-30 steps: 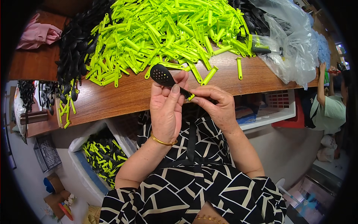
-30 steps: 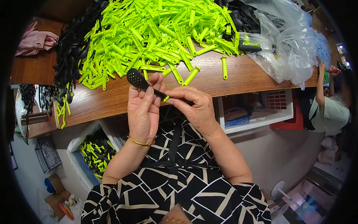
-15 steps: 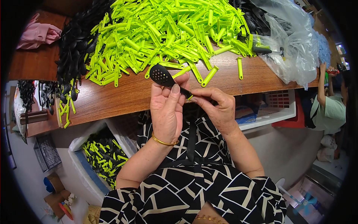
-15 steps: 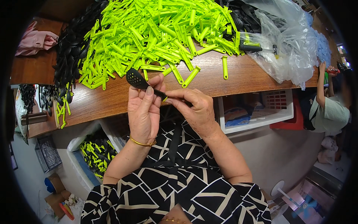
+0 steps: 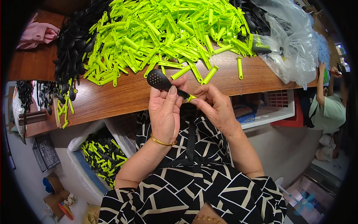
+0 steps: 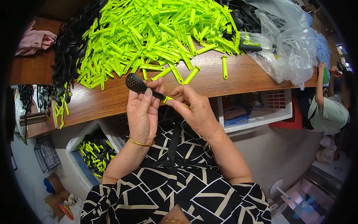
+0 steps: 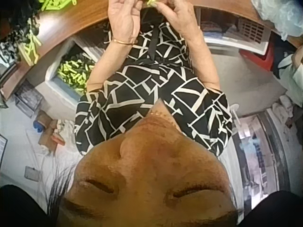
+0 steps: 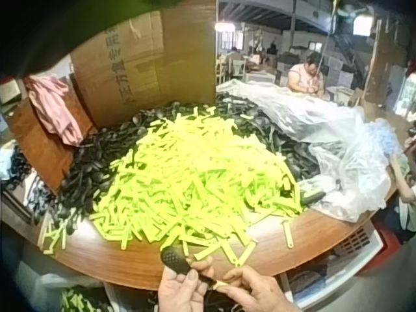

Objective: The person assembles plastic spoons by inserting a neon green handle into a black spoon head. They use a hammer to tap the handle into place and then drop the finished spoon into a white bin below the table. The process is repeated continuously for multiple units.

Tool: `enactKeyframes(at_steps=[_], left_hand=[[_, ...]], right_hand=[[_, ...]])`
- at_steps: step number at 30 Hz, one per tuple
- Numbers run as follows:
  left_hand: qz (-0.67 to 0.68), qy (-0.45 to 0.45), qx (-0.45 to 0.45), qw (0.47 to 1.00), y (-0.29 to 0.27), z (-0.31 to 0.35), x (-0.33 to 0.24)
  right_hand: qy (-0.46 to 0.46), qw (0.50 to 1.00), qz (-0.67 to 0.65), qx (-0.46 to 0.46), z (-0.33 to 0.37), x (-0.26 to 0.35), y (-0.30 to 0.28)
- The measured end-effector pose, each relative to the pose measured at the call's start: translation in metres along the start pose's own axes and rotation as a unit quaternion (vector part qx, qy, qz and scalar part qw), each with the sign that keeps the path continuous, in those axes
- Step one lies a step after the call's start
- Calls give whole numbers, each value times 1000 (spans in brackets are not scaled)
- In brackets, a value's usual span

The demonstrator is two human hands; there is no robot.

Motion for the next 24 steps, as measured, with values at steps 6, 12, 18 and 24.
enactKeyframes(at_steps=[6,12,18,24], left_hand=[[10,20,-10,1000,1,-1,-6],[-11,6,-9,1000,-3,2,0],[15,20,-12,1000,0,1,-3],[11,24,-3,1000,5,1,-3]], right_hand=[[-36,999,-3,-27,6,5,0],[-22,999,8,-42,1,5,2],[33,995,-90,-26,3,-9,3],[47,994,-93,-37,3,-14,1]])
Point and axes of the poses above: each hand's wrist, its own z-axis away from the middle knuckle, its own y-axis out of the palm, x = y × z, the point moved 7 cm from there along -z, towards the middle knuckle, and after that the axes turned 1 degree about x, right-handed, at the moved point
